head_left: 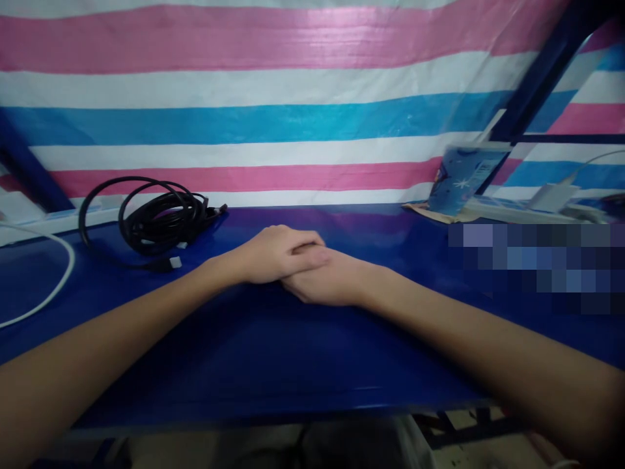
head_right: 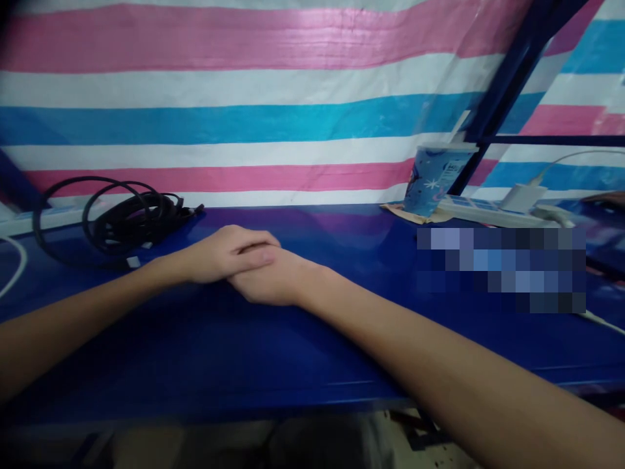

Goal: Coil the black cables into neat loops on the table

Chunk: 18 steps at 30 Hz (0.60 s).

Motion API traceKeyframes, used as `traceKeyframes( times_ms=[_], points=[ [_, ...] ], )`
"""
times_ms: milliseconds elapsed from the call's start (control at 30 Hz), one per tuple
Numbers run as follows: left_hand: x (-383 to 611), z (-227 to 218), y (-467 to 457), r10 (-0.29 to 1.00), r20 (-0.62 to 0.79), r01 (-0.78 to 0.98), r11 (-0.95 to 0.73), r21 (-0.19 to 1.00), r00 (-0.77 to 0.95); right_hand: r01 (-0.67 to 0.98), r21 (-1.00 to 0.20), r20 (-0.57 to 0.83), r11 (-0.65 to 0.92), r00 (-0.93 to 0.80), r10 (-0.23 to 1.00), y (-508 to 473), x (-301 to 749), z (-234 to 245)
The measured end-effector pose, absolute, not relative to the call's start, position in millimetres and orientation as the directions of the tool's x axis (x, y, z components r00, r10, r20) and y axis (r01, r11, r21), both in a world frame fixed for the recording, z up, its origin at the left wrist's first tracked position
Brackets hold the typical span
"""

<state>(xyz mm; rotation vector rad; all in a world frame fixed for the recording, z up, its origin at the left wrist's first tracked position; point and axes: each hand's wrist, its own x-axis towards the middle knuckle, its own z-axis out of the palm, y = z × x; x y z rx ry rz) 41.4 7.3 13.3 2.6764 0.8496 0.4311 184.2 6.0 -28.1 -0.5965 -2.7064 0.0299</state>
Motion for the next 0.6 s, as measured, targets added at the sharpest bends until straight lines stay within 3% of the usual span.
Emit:
traceKeyframes(
  times_ms=[200, 333, 500, 600],
  points=[
    [38, 21, 11, 0.661, -0.009, 0.552, -0.62, 0.557, 0.75, 0.31, 0.067, 0.198, 0.948, -0.936, 0.292, -6, 183, -21],
    [35, 15, 18, 0.639, -0.054, 0.488, -0.528, 0.695, 0.768, 0.293, -0.015, 0.195, 0.956, -0.937, 0.29, -3, 186, -19],
    [26, 4, 28, 0.725, 0.042, 0.34, -0.372, 0.864, 0.688, 0.273, -0.078, 0.283, 0.959, -0.916, 0.284, 5, 188, -12],
    [20, 1, 34, 0.719, -0.041, 0.318, -0.254, 0.914, 0.694, 0.264, -0.149, 0.323, 0.953, -0.898, 0.299, 8, 189, -10]
  ],
)
